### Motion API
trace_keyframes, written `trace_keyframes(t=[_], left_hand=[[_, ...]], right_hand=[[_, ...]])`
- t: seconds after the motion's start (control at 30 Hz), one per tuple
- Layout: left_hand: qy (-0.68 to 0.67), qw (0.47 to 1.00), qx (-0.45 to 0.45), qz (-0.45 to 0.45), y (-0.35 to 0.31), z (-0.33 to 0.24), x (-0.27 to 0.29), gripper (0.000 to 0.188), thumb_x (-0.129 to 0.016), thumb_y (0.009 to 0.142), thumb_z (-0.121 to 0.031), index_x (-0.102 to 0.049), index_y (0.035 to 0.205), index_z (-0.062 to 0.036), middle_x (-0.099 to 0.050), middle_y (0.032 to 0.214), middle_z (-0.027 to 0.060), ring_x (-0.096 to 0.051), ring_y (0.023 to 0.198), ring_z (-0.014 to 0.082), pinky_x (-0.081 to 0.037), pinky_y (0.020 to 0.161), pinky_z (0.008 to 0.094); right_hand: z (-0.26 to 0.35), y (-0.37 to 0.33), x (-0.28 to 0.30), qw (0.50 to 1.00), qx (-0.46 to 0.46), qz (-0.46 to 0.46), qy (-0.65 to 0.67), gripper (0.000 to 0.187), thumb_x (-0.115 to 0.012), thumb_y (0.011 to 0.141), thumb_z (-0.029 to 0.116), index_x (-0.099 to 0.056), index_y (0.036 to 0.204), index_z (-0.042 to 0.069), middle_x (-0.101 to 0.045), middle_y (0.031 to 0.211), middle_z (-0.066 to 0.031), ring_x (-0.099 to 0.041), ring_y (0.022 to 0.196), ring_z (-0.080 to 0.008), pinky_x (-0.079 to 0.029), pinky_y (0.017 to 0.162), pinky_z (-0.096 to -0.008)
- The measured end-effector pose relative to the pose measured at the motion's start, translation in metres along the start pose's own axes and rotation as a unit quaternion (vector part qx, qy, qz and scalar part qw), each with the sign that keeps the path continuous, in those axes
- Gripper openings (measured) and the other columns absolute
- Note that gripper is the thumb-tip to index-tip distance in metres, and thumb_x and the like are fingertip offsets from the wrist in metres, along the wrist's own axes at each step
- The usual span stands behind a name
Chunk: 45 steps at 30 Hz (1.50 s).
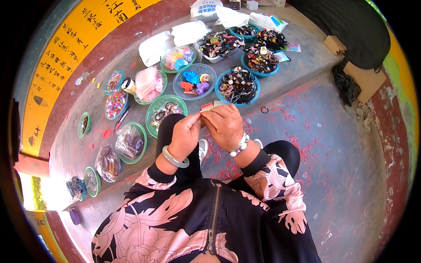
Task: The person sits on the floor and picks up small hair accessories from bowls, placing them into small plastic bags. They seal the bags and occasionally handle a small card or label before continuing to pack more items.
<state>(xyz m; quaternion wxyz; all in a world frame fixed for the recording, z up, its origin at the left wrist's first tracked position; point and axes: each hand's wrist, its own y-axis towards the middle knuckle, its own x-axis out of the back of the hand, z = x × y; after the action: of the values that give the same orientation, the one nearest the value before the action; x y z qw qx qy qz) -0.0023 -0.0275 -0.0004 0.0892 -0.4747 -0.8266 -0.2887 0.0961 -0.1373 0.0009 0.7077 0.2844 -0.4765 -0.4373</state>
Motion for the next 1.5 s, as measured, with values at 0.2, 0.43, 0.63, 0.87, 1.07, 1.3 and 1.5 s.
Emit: trace_keyframes(t=[0.2,0.43,0.63,0.87,1.07,1.3,1.5], left_hand=[[0.038,0.999,-0.024,0.011,0.001,0.002,-0.001,0.021,-0.048,0.079,0.001,-0.057,0.098,0.0026,-0.060,0.087,0.0200,-0.058,0.080,0.0348,-0.047,0.069,0.0357],[0.063,0.998,-0.023,0.017,0.000,0.001,-0.001,0.021,-0.047,0.079,0.002,-0.056,0.097,0.0016,-0.059,0.090,0.0206,-0.057,0.083,0.0368,-0.047,0.072,0.0369],[0.085,0.996,-0.031,0.019,-0.002,0.001,-0.002,0.023,-0.045,0.078,0.002,-0.056,0.099,0.0014,-0.059,0.092,0.0205,-0.057,0.086,0.0363,-0.047,0.074,0.0377],[0.090,0.995,-0.045,0.024,-0.001,-0.003,-0.003,0.024,-0.046,0.077,0.002,-0.056,0.099,0.0007,-0.059,0.093,0.0199,-0.057,0.088,0.0357,-0.047,0.075,0.0378],[0.100,0.994,-0.042,0.030,-0.001,0.000,-0.002,0.025,-0.045,0.077,0.003,-0.056,0.099,0.0011,-0.059,0.094,0.0195,-0.057,0.089,0.0351,-0.047,0.075,0.0377],[0.108,0.992,-0.042,0.045,-0.004,0.009,-0.001,0.026,-0.044,0.076,0.004,-0.055,0.099,0.0014,-0.059,0.097,0.0196,-0.056,0.090,0.0351,-0.047,0.076,0.0380],[0.110,0.992,-0.048,0.044,-0.004,0.008,-0.002,0.024,-0.045,0.076,0.003,-0.055,0.097,0.0021,-0.059,0.095,0.0193,-0.056,0.089,0.0354,-0.047,0.075,0.0385]], right_hand=[[-0.001,-0.001,-0.001,0.999,0.007,0.009,-0.031,0.017,-0.066,0.064,0.008,-0.062,0.081,0.009,-0.057,0.072,-0.0021,-0.055,0.067,-0.0213,-0.040,0.062,-0.0329],[0.001,-0.001,-0.002,0.997,0.029,0.034,-0.058,0.017,-0.064,0.062,0.008,-0.059,0.078,0.009,-0.054,0.070,-0.0023,-0.054,0.066,-0.0212,-0.040,0.062,-0.0333],[0.003,-0.002,-0.004,0.996,0.028,0.044,-0.066,0.015,-0.064,0.061,0.009,-0.057,0.075,0.009,-0.053,0.069,-0.0032,-0.053,0.065,-0.0221,-0.040,0.062,-0.0340],[0.002,-0.003,-0.005,0.997,0.018,0.038,-0.071,0.011,-0.063,0.062,0.009,-0.054,0.070,0.010,-0.050,0.066,-0.0039,-0.052,0.063,-0.0233,-0.040,0.060,-0.0347],[0.002,-0.003,-0.006,0.998,0.008,0.049,-0.047,0.012,-0.063,0.062,0.009,-0.057,0.073,0.009,-0.053,0.067,-0.0045,-0.054,0.064,-0.0235,-0.040,0.061,-0.0352],[-0.001,-0.004,-0.007,0.997,0.011,0.067,-0.043,0.012,-0.063,0.062,0.008,-0.056,0.072,0.009,-0.053,0.067,-0.0042,-0.054,0.064,-0.0236,-0.040,0.061,-0.0353],[-0.001,-0.007,-0.012,0.997,0.008,0.060,-0.056,0.011,-0.063,0.062,0.009,-0.054,0.069,0.009,-0.051,0.065,-0.0043,-0.053,0.063,-0.0239,-0.039,0.060,-0.0354]])
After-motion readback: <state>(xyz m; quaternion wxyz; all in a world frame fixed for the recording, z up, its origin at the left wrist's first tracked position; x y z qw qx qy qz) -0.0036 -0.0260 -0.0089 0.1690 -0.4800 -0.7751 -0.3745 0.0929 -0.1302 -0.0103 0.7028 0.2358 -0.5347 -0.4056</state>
